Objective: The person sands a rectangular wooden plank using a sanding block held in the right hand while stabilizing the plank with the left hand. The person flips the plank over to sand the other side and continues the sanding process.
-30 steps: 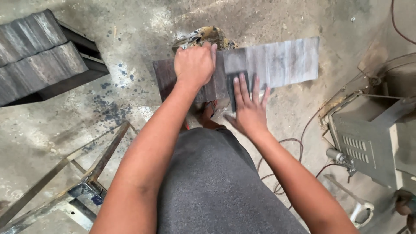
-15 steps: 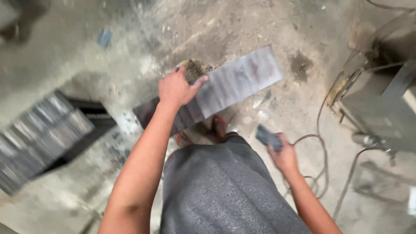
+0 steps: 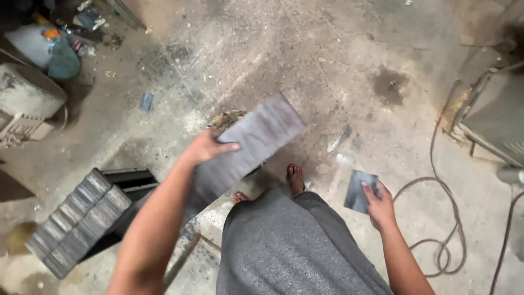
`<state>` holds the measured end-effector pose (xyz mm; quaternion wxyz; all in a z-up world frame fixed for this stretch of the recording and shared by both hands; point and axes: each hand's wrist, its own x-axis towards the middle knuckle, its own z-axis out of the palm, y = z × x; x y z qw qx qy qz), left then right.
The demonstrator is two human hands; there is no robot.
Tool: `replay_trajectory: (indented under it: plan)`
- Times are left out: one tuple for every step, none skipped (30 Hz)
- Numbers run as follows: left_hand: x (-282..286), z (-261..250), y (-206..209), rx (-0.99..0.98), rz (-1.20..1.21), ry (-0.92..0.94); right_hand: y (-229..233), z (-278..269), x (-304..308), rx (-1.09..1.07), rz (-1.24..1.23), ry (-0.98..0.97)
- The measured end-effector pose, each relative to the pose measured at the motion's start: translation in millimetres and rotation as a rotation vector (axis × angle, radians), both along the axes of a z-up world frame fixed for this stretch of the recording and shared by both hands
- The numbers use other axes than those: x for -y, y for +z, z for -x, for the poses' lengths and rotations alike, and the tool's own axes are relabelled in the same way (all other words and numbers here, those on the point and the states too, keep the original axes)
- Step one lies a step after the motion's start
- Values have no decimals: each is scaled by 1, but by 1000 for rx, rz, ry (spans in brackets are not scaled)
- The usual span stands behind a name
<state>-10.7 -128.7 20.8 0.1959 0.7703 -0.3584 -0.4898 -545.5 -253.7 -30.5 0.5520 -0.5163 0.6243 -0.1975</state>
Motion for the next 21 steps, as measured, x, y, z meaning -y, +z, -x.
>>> replay_trajectory:
  plan:
    - [-2, 1, 4, -29, -6, 110, -15, 14, 12, 61, -66, -133]
    - [2, 8, 27, -31, -22, 132, -25, 29, 29, 56, -82, -113]
    - [6, 14, 50, -17, -21, 305, -36, 43, 44, 70, -126, -77]
    - [5, 20, 74, 0, -21, 484, -46, 55, 58, 83, -172, -35]
    - [3, 14, 67, 1, -39, 512, -50, 61, 77, 77, -190, -8]
    - [1, 6, 61, 50, -61, 593, -54, 64, 95, 61, -239, 46]
    - [-3, -1, 55, 100, -85, 672, -59, 68, 113, 45, -287, 100]
    - [-6, 0, 43, 102, -95, 697, -64, 68, 130, 42, -296, 125]
    - [-11, 2, 31, -31, 84, 931, -68, 69, 145, 49, -295, 135]
    - [-14, 0, 19, -165, 280, 1151, -72, 67, 161, 60, -288, 140]
    - [-10, 5, 22, -158, 280, 1170, -69, 59, 171, 60, -292, 160]
    - [-6, 12, 25, -214, 387, 1284, -64, 53, 182, 60, -262, 150]
    - [-2, 18, 27, -269, 498, 1394, -60, 47, 191, 60, -231, 140]
    - [6, 31, 35, -262, 507, 1408, -50, 39, 199, 64, -229, 157]
    - [14, 44, 44, -304, 584, 1541, -40, 31, 205, 67, -204, 156]
    - [19, 58, 52, -345, 662, 1678, -29, 23, 209, 68, -180, 159]
    - [15, 63, 36, -337, 671, 1696, -31, 24, 215, 70, -180, 179]
    - [12, 69, 20, -383, 705, 1770, -33, 24, 223, 70, -160, 186]
    - [9, 74, 3, -429, 741, 1843, -35, 23, 231, 71, -140, 193]
    - [5, 78, -28, -424, 751, 1866, -39, 22, 238, 69, -139, 218]
    - [1, 83, -60, -502, 796, 1959, -43, 21, 244, 66, -128, 225]
